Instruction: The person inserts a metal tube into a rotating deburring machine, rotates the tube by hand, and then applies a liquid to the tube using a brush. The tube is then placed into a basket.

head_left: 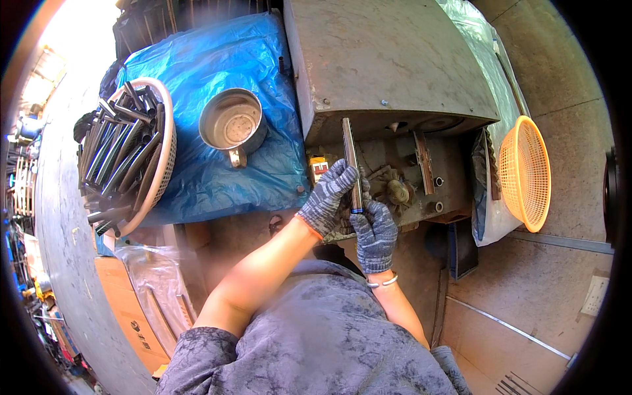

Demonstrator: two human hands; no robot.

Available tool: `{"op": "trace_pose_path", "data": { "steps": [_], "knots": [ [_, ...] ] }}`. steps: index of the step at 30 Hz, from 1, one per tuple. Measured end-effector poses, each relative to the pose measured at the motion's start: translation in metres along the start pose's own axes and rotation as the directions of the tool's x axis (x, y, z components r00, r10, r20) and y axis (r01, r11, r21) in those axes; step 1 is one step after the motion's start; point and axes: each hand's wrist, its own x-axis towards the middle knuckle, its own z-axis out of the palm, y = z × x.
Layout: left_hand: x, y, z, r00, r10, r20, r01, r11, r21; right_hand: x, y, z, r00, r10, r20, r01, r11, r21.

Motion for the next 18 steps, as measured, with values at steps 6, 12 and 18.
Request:
{"op": "trace_pose_path", "data": {
  "steps": [6,12,18],
  "knots": [
    [0.001,-0.001,-0.001,1.0,0.028,-0.01,-0.027,0.997,0.071,0.0,0.003,0.0,1.0,-0.013,0.006,0.013,1.0,-0.004],
    [0.005,-0.007,-0.013,0.998,0.065,-0.001,-0.065,0.993,0.094,-0.002,0.004,0.0,0.998,0.046,0.043,-0.048,0.998,0.049],
    [0.006,-0.009,-0.013,0.998,0.067,-0.006,-0.065,0.991,0.118,-0.004,0.01,0.001,0.998,0.035,0.045,-0.039,0.995,0.088]
  ]
}}
